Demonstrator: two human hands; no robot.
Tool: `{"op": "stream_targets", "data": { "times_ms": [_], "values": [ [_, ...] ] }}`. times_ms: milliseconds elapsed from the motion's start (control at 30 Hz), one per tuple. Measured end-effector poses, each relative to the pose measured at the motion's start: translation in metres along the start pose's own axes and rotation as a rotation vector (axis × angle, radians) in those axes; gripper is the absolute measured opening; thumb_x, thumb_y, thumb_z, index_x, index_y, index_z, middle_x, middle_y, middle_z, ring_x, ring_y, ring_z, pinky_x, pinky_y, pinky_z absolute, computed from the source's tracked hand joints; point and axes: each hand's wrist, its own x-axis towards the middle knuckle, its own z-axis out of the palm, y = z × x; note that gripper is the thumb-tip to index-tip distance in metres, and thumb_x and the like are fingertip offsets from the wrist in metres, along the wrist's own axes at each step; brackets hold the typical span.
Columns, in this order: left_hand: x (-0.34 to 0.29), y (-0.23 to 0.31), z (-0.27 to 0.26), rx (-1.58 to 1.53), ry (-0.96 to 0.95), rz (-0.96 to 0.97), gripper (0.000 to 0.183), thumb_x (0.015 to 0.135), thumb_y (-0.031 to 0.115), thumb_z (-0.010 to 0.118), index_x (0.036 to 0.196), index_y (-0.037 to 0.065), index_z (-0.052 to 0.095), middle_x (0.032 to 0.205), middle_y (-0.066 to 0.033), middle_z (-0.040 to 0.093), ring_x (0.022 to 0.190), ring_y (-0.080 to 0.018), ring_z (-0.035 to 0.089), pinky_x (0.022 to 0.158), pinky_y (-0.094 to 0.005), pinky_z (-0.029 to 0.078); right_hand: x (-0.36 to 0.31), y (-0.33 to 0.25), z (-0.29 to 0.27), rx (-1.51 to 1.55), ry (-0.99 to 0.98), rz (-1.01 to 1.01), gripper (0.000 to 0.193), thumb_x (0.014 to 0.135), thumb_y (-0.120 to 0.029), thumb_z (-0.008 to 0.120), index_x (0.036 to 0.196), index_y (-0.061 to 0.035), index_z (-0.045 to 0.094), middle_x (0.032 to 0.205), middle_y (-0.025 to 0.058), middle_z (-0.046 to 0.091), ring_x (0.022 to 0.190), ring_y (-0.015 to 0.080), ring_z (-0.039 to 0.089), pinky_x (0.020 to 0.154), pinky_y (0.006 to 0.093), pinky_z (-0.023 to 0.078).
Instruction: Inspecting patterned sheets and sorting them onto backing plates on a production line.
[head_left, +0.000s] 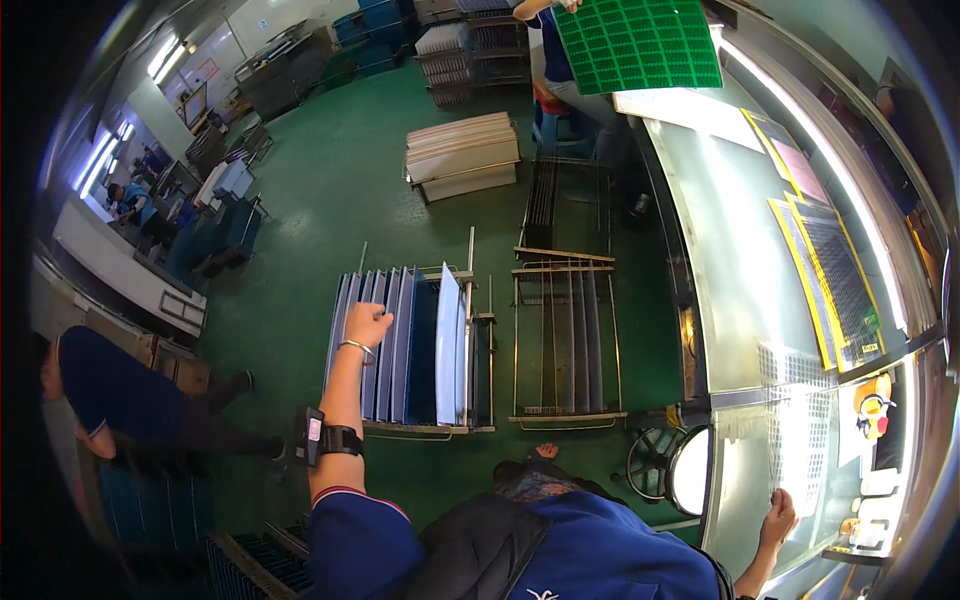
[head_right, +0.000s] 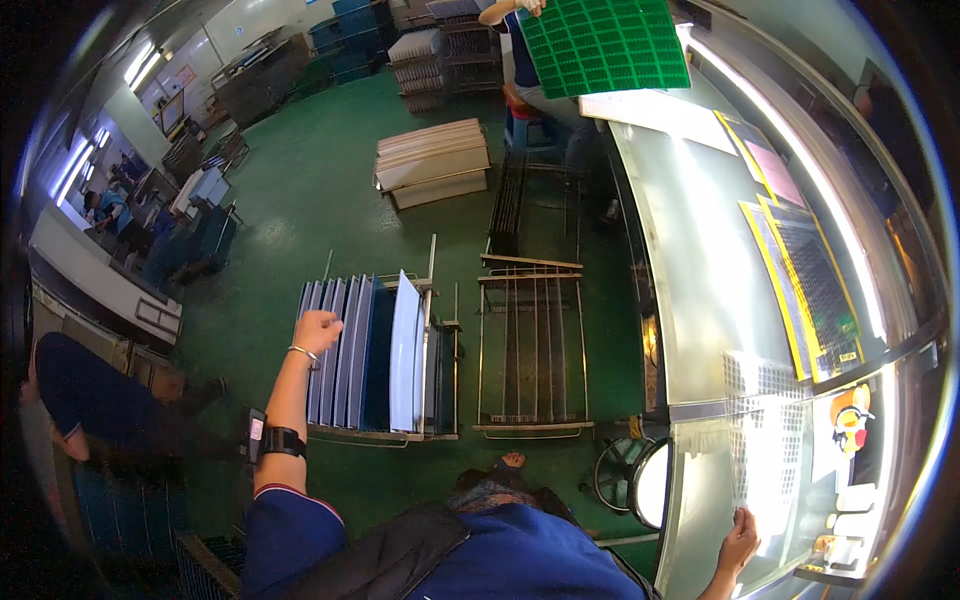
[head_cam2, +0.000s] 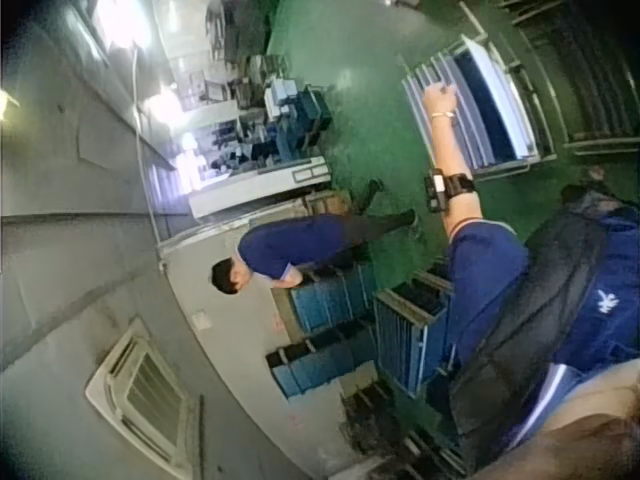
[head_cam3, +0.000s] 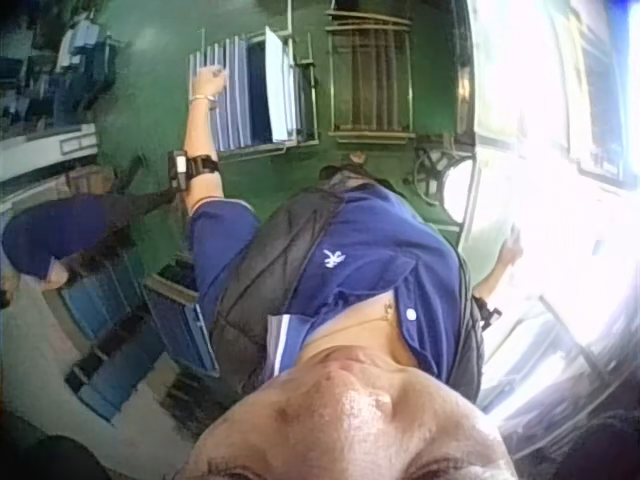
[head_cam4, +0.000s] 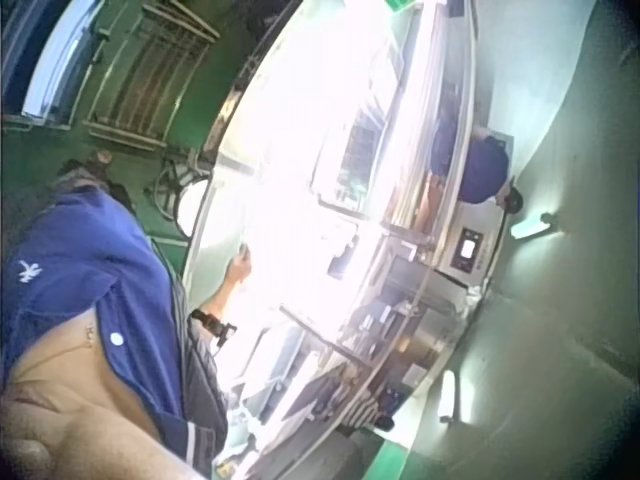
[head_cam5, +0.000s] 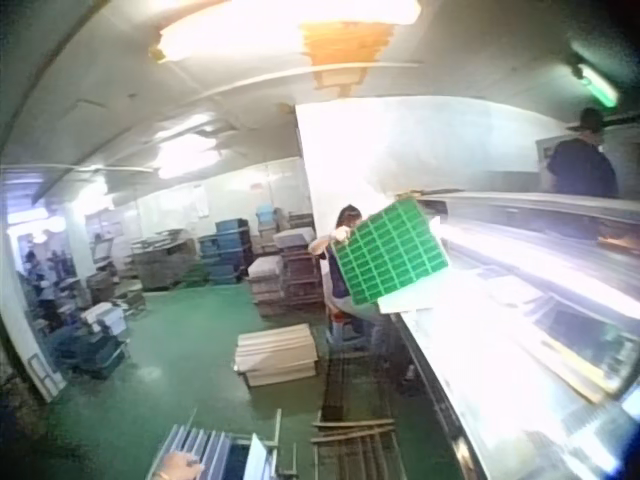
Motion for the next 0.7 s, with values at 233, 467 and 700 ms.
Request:
{"op": "stream_targets", "data": {
  "times_ms": [233,467,700],
  "values": [
    [-0.006,-0.065,0.109,0.25,0.162,0.193,0.035,0.076,0.024,0.058,0.102,0.0,0.059,0.092,-0.0222,0.061,0.087,-0.0414,0.057,0.077,-0.0473,0.046,-0.023,-0.015,-0.006,-0.047,0.075,-0.085,0.01,0.08,-0.004,0.056,0.086,0.0001,0.064,0.078,0.0175,0.063,0.072,0.0332,0.061,0.066,0.0364,0.047],
    [-0.02,-0.03,0.129,0.176,0.06,-0.409,0.032,0.07,0.013,0.07,0.096,-0.002,0.059,0.097,-0.0253,0.06,0.093,-0.0396,0.059,0.079,-0.0434,0.049,-0.093,-0.035,0.007,-0.061,0.133,0.023,0.005,0.073,-0.001,0.06,0.077,-0.0005,0.064,0.08,0.0157,0.063,0.076,0.0334,0.06,0.07,0.0367,0.048],
    [0.001,-0.045,0.136,0.348,0.079,-0.296,0.011,0.067,0.005,0.067,0.061,-0.002,0.061,0.07,-0.0211,0.062,0.071,-0.0349,0.064,0.063,-0.0396,0.052,-0.141,-0.074,0.032,-0.162,0.123,0.028,0.03,0.071,-0.011,0.068,0.099,-0.0012,0.06,0.114,0.0207,0.052,0.104,0.0377,0.05,0.089,0.044,0.039]
  ]
}}
